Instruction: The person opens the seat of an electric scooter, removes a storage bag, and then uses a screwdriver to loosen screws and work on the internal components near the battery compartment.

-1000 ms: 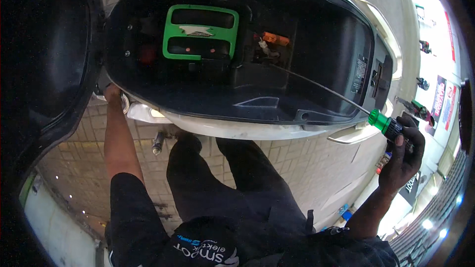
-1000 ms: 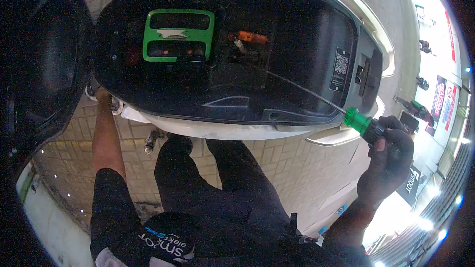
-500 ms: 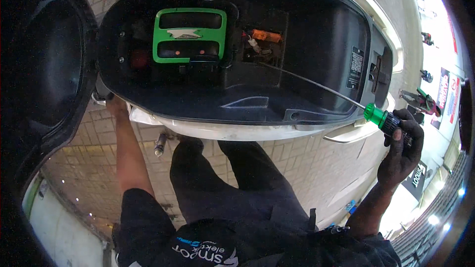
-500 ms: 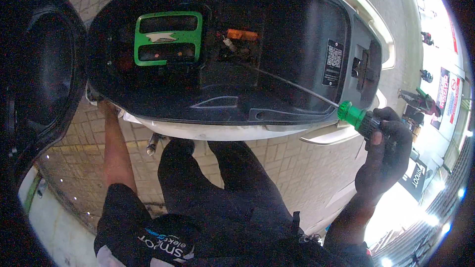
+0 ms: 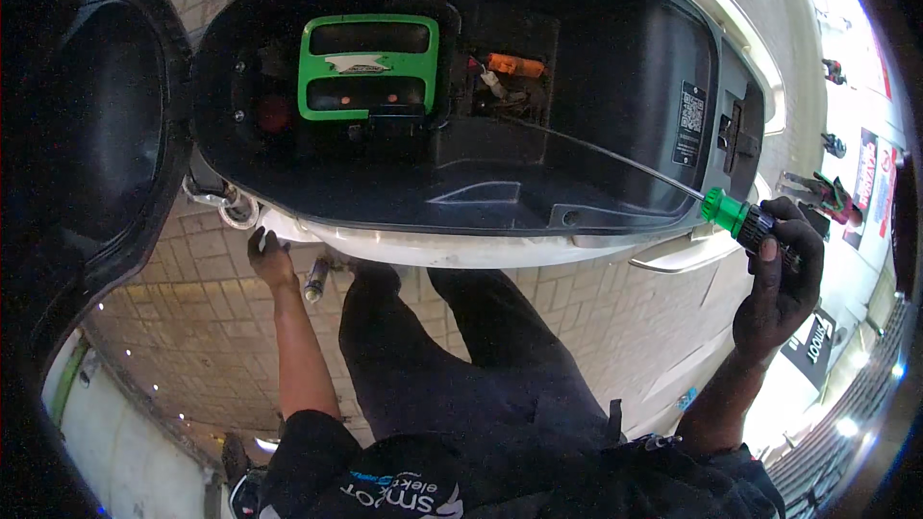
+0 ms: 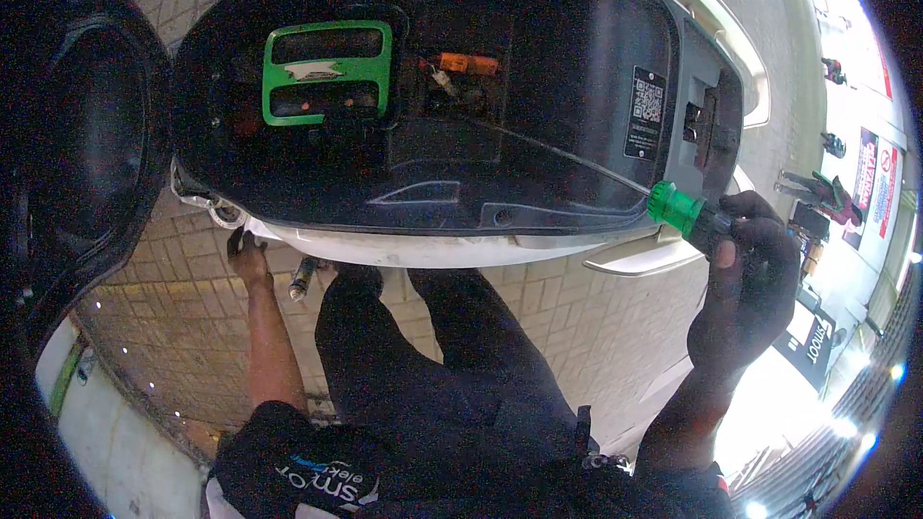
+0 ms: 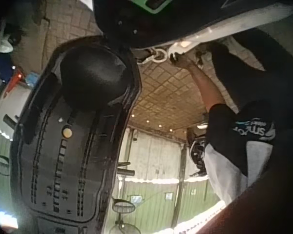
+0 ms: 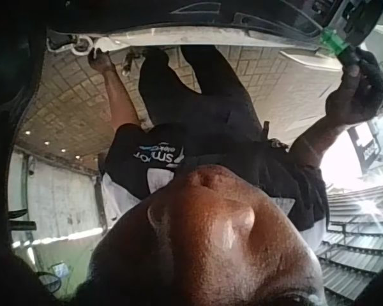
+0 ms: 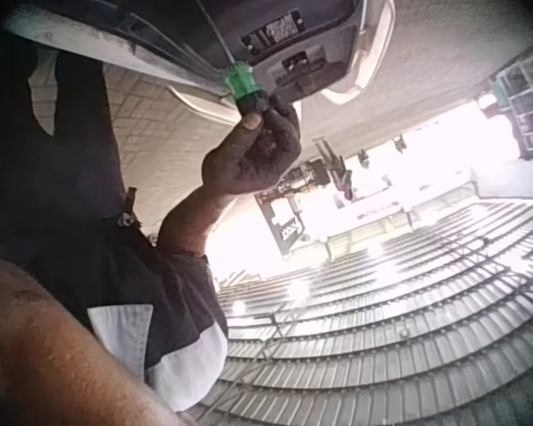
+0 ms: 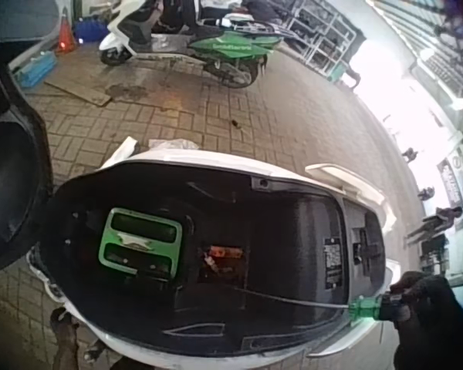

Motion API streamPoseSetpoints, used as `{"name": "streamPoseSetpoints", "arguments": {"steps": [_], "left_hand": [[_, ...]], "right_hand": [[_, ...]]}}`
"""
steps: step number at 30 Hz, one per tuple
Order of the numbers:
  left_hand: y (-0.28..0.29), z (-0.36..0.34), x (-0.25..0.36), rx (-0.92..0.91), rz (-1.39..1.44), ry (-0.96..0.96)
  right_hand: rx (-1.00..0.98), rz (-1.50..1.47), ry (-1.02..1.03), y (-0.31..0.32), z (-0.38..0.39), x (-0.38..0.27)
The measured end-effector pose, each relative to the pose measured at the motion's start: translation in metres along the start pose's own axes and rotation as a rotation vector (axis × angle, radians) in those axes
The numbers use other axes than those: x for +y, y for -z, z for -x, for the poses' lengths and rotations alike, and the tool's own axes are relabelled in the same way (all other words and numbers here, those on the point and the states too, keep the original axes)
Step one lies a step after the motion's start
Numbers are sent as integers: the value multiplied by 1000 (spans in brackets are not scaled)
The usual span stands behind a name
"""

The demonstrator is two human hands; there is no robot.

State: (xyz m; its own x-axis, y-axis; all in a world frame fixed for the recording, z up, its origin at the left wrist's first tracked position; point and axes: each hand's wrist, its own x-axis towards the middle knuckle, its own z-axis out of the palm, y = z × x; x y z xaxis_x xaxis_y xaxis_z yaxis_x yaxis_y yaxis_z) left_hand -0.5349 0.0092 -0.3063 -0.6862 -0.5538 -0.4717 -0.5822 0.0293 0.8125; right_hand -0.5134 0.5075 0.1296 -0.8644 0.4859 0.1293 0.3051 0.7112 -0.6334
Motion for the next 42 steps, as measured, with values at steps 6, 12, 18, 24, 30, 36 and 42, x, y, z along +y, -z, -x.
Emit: {"name": "streamPoseSetpoints", "arguments": {"steps": [6,12,18,24,30,36,42], "left_hand": [[3,24,16,43,-30,100],[7,30,18,17,-69,107],[-5,72,71,55,14,58],[-67,213,222,-674,-28,-30],[-182,296,300,-1276,699,1056],[-238,263,318,-947,607,1066],[-243,191,295,-1059,65,864]], "right_hand": [[-40,79,40,8,-11,9],[-138,31,138,12,-32,25],[-177,99,218,0,-20,-8],[-175,122,187,4,-15,-11],[-151,-45,170,2,-4,-29],[-103,-9,216,22,-5,-37],[-276,-69,269,6,13,-44]]}}
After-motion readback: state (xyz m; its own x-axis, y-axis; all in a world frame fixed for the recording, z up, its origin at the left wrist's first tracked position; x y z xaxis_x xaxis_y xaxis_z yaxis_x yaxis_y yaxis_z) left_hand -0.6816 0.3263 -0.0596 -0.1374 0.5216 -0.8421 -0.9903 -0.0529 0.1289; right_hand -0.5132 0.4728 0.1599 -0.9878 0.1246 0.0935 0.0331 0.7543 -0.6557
